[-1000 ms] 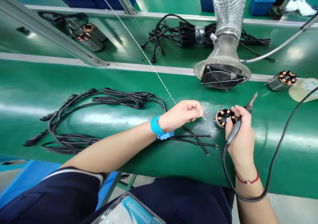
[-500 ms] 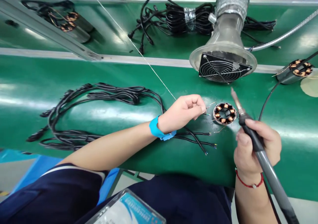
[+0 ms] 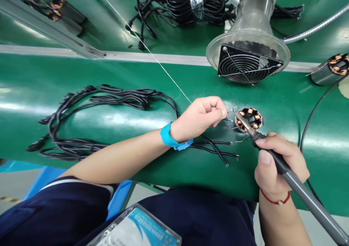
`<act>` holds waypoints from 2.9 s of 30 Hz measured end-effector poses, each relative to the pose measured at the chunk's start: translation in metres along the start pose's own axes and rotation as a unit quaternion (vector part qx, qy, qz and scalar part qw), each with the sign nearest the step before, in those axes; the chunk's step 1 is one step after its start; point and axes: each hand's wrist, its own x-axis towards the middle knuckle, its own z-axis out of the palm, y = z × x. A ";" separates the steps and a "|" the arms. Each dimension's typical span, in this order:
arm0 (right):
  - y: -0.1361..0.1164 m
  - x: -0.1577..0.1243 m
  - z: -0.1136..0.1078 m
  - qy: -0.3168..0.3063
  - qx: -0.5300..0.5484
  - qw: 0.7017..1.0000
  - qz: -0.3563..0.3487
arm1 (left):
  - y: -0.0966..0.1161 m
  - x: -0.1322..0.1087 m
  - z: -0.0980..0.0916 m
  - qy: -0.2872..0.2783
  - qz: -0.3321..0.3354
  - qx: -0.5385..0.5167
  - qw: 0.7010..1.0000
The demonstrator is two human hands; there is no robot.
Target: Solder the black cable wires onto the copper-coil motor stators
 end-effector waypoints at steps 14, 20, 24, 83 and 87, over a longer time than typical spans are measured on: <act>0.001 -0.002 0.001 -0.003 0.004 1.000 0.020 | 0.003 0.000 0.001 0.006 0.014 -0.016 1.000; -0.001 -0.002 0.003 0.003 0.002 1.000 0.018 | 0.004 0.000 0.002 0.010 0.014 -0.020 1.000; 0.000 -0.001 0.004 -0.012 -0.002 1.000 0.023 | 0.006 0.000 0.001 0.006 0.009 -0.015 1.000; 0.004 0.007 0.002 -0.027 0.011 0.997 -0.071 | 0.007 0.001 0.002 0.003 0.001 -0.023 1.000; 0.006 0.005 0.002 -0.057 -0.046 0.995 -0.066 | 0.006 0.001 0.002 0.003 -0.002 -0.017 1.000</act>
